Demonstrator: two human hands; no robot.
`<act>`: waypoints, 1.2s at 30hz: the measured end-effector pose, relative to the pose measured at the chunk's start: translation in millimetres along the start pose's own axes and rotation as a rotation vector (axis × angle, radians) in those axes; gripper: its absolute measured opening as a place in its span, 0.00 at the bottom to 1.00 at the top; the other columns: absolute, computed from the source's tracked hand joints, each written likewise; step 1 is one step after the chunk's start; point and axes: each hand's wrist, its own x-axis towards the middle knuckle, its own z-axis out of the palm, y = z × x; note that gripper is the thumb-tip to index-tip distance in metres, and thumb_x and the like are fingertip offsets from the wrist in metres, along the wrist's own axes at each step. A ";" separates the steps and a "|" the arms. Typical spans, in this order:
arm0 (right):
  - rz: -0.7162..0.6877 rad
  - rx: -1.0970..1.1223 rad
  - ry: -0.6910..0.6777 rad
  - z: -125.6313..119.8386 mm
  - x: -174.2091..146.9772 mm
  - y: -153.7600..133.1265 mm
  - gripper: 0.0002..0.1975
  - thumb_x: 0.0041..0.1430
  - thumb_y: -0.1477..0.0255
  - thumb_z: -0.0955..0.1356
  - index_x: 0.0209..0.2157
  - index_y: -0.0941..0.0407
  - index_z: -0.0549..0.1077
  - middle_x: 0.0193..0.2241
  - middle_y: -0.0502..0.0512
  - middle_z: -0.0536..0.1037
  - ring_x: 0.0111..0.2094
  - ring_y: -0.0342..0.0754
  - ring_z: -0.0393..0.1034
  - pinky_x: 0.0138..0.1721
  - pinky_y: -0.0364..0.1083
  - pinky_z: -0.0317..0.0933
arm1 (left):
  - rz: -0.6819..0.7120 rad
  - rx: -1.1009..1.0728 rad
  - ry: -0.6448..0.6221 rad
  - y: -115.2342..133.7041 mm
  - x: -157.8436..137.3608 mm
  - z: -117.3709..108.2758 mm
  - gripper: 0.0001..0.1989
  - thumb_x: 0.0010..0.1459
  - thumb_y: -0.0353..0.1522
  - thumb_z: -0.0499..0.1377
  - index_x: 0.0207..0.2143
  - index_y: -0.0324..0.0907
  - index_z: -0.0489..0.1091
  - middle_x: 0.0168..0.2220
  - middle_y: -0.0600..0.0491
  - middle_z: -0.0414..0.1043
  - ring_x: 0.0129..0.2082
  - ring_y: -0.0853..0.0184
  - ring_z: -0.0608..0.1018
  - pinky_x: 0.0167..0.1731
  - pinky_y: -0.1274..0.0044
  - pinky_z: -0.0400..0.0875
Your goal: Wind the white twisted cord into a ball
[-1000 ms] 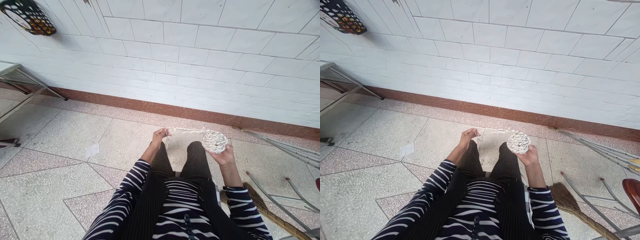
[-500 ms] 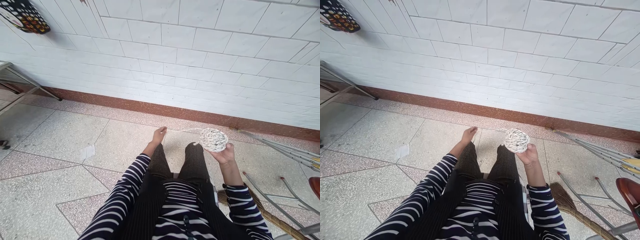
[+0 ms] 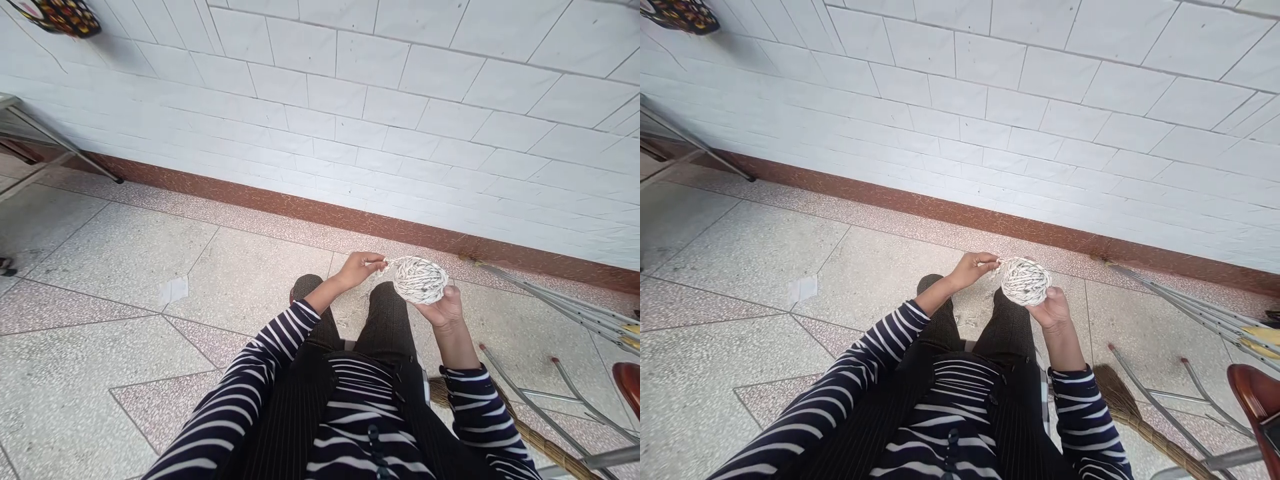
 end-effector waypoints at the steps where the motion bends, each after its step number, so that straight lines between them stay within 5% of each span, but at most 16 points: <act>1: -0.010 0.012 0.003 -0.5 -2.3 -1.8 0.39 0.35 0.66 0.74 0.56 0.47 0.70 0.57 0.56 0.74 0.65 0.63 0.60 0.65 0.70 0.50 | 0.013 0.057 0.017 -0.9 0.2 -5.9 0.17 0.61 0.43 0.60 0.33 0.37 0.79 0.36 0.49 0.80 0.38 0.62 0.79 0.42 0.75 0.69; 5: -0.070 0.055 -0.007 1.2 -11.7 -10.6 0.42 0.34 0.62 0.76 0.56 0.47 0.69 0.57 0.57 0.74 0.65 0.63 0.59 0.65 0.71 0.48 | -0.027 0.323 0.129 -13.6 1.5 -37.4 0.19 0.65 0.39 0.53 0.27 0.40 0.76 0.29 0.52 0.76 0.33 0.65 0.74 0.38 0.76 0.65; 13: -0.193 -0.011 0.041 18.6 -20.7 -27.8 0.46 0.27 0.54 0.78 0.54 0.45 0.70 0.53 0.59 0.76 0.65 0.65 0.59 0.66 0.69 0.48 | -0.327 0.538 0.310 -66.4 -10.9 -80.1 0.14 0.59 0.32 0.52 0.24 0.42 0.73 0.27 0.52 0.75 0.28 0.65 0.72 0.34 0.76 0.62; 19: -0.158 -0.020 -0.037 33.8 -7.5 -34.9 0.47 0.29 0.58 0.78 0.57 0.46 0.68 0.52 0.56 0.77 0.65 0.62 0.59 0.66 0.67 0.49 | -0.331 0.476 0.226 -74.7 -24.4 -56.7 0.06 0.53 0.29 0.61 0.30 0.43 0.78 0.30 0.50 0.79 0.34 0.61 0.78 0.43 0.73 0.68; 24: -0.108 -0.060 -0.065 51.7 8.1 -27.8 0.44 0.30 0.62 0.77 0.56 0.46 0.69 0.52 0.56 0.78 0.64 0.63 0.61 0.66 0.66 0.50 | -0.096 0.040 -0.052 -45.5 -21.7 -1.4 0.23 0.53 0.32 0.65 0.53 0.42 0.75 0.51 0.47 0.78 0.53 0.59 0.77 0.56 0.70 0.66; 27: -0.097 -0.060 -0.055 55.4 11.6 -25.9 0.42 0.31 0.63 0.76 0.55 0.46 0.70 0.53 0.55 0.77 0.63 0.63 0.62 0.66 0.67 0.51 | -0.061 -0.109 -0.142 -25.5 -18.5 17.3 0.17 0.57 0.40 0.64 0.44 0.39 0.79 0.46 0.47 0.80 0.49 0.59 0.79 0.54 0.71 0.68; 31: -0.137 -0.049 -0.026 44.3 7.7 -33.8 0.38 0.35 0.63 0.75 0.54 0.46 0.71 0.53 0.54 0.77 0.64 0.62 0.61 0.65 0.69 0.53 | -0.090 -0.099 -0.085 -17.0 -21.4 5.8 0.23 0.61 0.48 0.58 0.29 0.38 0.79 0.39 0.48 0.81 0.45 0.61 0.80 0.52 0.73 0.68; 36: -0.165 -0.027 0.035 20.2 3.5 -37.2 0.35 0.39 0.64 0.75 0.53 0.44 0.70 0.54 0.52 0.77 0.65 0.60 0.60 0.63 0.67 0.57 | -0.106 -0.062 -0.073 -22.6 -34.0 -32.7 0.27 0.62 0.53 0.56 0.39 0.38 0.78 0.37 0.46 0.82 0.45 0.59 0.80 0.55 0.70 0.65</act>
